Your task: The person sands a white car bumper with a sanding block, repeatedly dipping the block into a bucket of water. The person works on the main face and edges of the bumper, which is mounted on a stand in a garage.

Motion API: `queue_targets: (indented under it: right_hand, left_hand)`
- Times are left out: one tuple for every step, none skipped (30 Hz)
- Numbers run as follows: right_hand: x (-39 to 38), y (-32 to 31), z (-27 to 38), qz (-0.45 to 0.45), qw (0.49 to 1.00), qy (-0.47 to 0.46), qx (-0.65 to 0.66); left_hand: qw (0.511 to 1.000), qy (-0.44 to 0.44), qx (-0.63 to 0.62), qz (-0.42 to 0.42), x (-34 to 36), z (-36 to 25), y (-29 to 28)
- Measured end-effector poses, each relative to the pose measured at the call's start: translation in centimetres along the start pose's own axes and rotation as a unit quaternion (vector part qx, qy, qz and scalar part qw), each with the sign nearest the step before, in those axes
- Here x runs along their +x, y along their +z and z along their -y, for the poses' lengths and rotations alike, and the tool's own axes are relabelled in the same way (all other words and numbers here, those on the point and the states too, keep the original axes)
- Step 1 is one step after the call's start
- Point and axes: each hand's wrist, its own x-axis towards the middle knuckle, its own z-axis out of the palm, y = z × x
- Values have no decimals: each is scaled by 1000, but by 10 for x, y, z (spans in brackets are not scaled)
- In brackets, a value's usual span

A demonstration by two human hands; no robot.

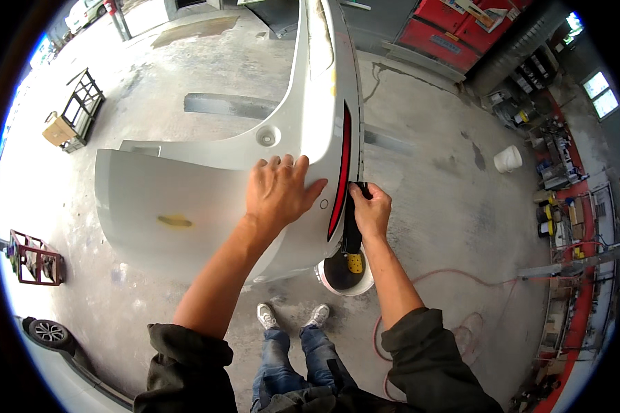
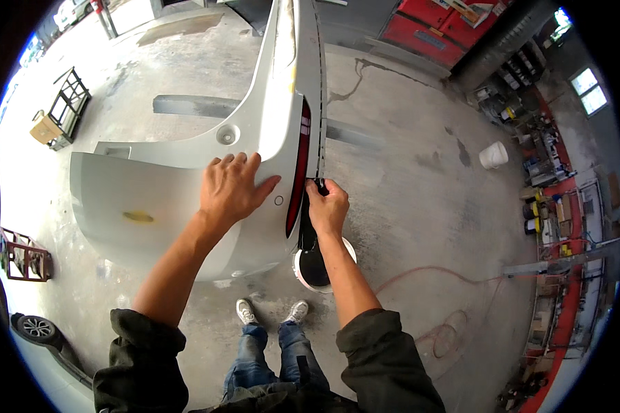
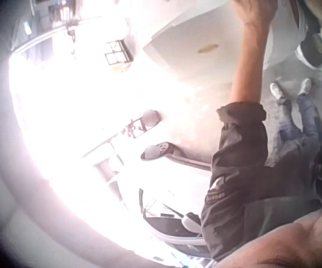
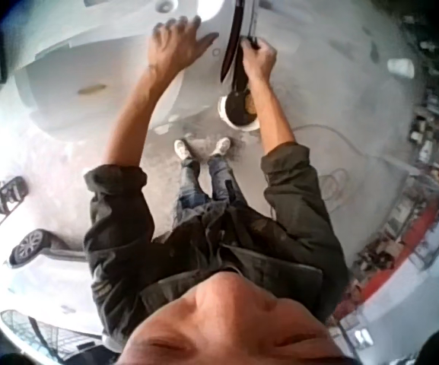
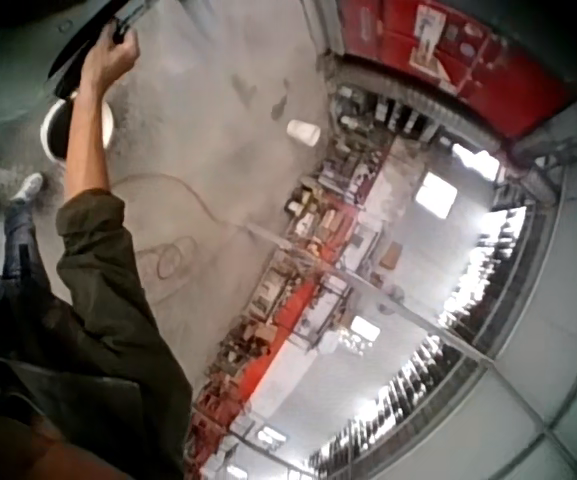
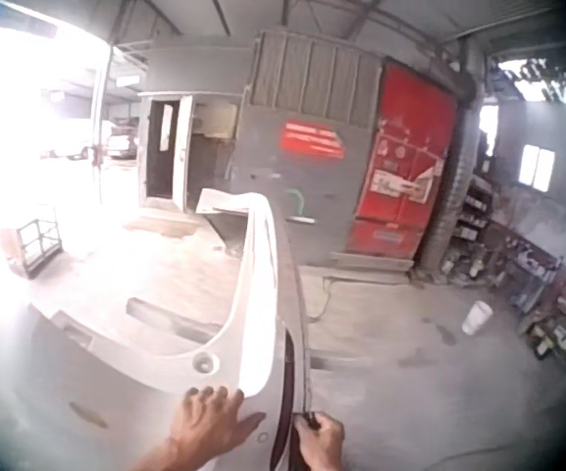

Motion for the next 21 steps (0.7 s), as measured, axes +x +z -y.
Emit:
queue_targets:
  right_hand:
    - [-1, 1, 3, -12, 1000, -3, -20]
    - [-3, 1, 5, -23, 999, -6, -39]
    - [-4, 3, 8, -34, 998, -10, -57]
    - [-5, 4, 11, -45, 996, -13, -75]
    - [-6, 6, 14, -57, 994, -17, -87]
    - [-7, 9, 17, -68, 993, -20, -98]
    - [-9, 11, 20, -79, 991, -23, -109]
    - [-9, 13, 21, -84, 988, -31, -127]
    - [-7, 14, 21, -90, 984, -42, -145]
    - [-6, 13, 22, -96, 980, -52, -164]
    - [-4, 13, 24, -100, 977, -51, -181]
    - [-6, 17, 25, -100, 975, -48, -194]
    - [-5, 20, 25, -99, 972, -45, -206]
    - [-4, 22, 25, -103, 972, -46, -207]
    - [-3, 25, 24, -108, 972, -44, -206]
    - [-1, 28, 25, -111, 971, -43, -205]
    - [5, 31, 27, -104, 970, -49, -214]
    - [16, 30, 33, -100, 968, -55, -224]
    - [27, 30, 39, -95, 966, -61, -233]
    - [37, 28, 43, -75, 965, -64, -245]
    - [50, 26, 48, -57, 963, -68, -255]
  left_hand:
    - [1000, 1, -5, 1, 0, 1, 1]
    - [1000, 2, -9, 3, 0, 1, 2]
    - [1000, 4, -12, 4, -1, 2, 2]
    - [1000, 6, -17, 1, 0, 3, 2]
    - [1000, 7, -22, -2, 0, 4, 3]
    - [1000, 9, -27, -5, 0, 5, 2]
    - [999, 9, -32, 3, 0, 6, 1]
    - [999, 8, -38, 11, 0, 7, 0]
    - [999, 9, -44, 17, 2, 7, -1]
    - [999, 12, -48, 12, 2, 6, -1]
    - [999, 15, -51, 7, 2, 5, 1]
    - [999, 16, -49, 5, 0, 7, 2]
    - [999, 17, -48, 8, 0, 8, 1]
    - [999, 17, -46, 9, 0, 8, 0]
    - [999, 18, -43, 12, 1, 9, -1]
    - [999, 18, -45, 8, 0, 11, 0]
    - [999, 18, -45, 3, 0, 13, 1]
    - [999, 20, -48, -2, 0, 12, 1]
    - [999, 21, -49, -8, 1, 11, 1]
    - [998, 22, -49, -13, 0, 10, 2]
    - [998, 24, -49, -20, 1, 9, 2]
